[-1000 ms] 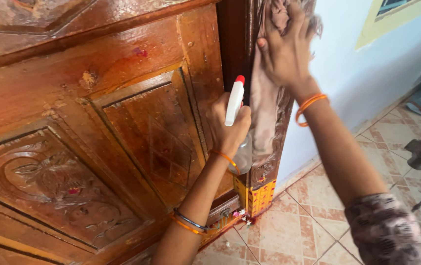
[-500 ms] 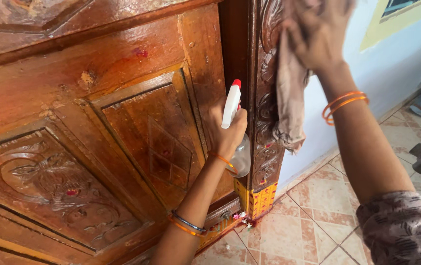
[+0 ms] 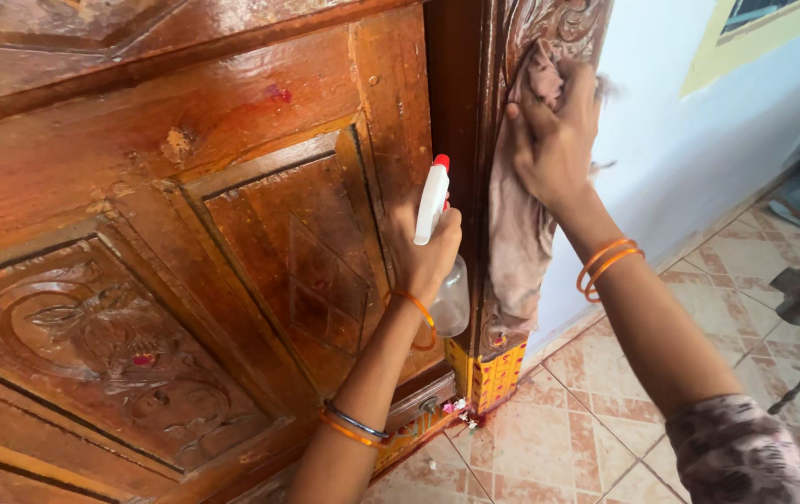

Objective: The person cleans a wooden door by spraying a liquid from a white bottle and wiping the surface with a cloth. They systematically clean the carved panels and the door frame, removing visible red stains and dust.

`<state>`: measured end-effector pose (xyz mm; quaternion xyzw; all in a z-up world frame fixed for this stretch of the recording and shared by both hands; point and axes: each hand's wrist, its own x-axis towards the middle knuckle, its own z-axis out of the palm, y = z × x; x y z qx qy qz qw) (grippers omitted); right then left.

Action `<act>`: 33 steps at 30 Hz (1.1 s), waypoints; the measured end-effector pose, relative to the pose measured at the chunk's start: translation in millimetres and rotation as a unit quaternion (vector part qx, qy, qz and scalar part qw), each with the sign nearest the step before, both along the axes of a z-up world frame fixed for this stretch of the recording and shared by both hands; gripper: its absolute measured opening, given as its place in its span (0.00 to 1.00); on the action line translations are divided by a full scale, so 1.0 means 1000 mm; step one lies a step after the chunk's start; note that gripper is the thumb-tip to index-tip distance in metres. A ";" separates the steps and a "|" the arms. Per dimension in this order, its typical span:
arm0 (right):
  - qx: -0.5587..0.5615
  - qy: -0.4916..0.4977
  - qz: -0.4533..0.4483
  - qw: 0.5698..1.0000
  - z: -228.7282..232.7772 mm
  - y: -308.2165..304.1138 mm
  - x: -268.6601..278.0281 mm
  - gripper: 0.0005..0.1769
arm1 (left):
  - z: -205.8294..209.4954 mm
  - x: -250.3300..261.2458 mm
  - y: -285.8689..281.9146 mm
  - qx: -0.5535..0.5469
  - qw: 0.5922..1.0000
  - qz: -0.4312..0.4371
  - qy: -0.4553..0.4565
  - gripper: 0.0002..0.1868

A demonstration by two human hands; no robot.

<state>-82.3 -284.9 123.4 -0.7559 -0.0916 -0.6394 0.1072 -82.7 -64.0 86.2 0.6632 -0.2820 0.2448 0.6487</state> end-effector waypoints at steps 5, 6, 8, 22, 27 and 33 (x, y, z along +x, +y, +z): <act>-0.022 0.016 -0.124 0.992 0.020 -0.012 -0.005 0.14 | 0.010 -0.006 0.009 -0.010 1.000 -0.016 -0.010 0.08; -0.015 0.012 -0.117 0.993 0.028 -0.015 -0.003 0.18 | 0.012 -0.005 0.009 -0.005 1.000 -0.008 -0.013 0.08; 0.023 0.013 -0.093 0.995 0.031 -0.011 0.000 0.24 | 0.013 -0.004 0.009 0.008 1.000 0.007 -0.016 0.08; -0.071 0.112 -0.075 0.988 -0.085 0.055 0.012 0.38 | -0.009 -0.002 -0.005 -0.009 1.000 -0.012 0.014 0.08; -0.124 0.103 -0.158 0.974 -0.088 0.042 0.015 0.34 | -0.017 0.001 -0.005 -0.017 1.000 -0.024 0.010 0.10; -0.129 0.096 -0.193 0.968 -0.012 0.035 0.019 0.30 | -0.030 0.003 -0.016 -0.053 0.998 -0.038 -0.002 0.09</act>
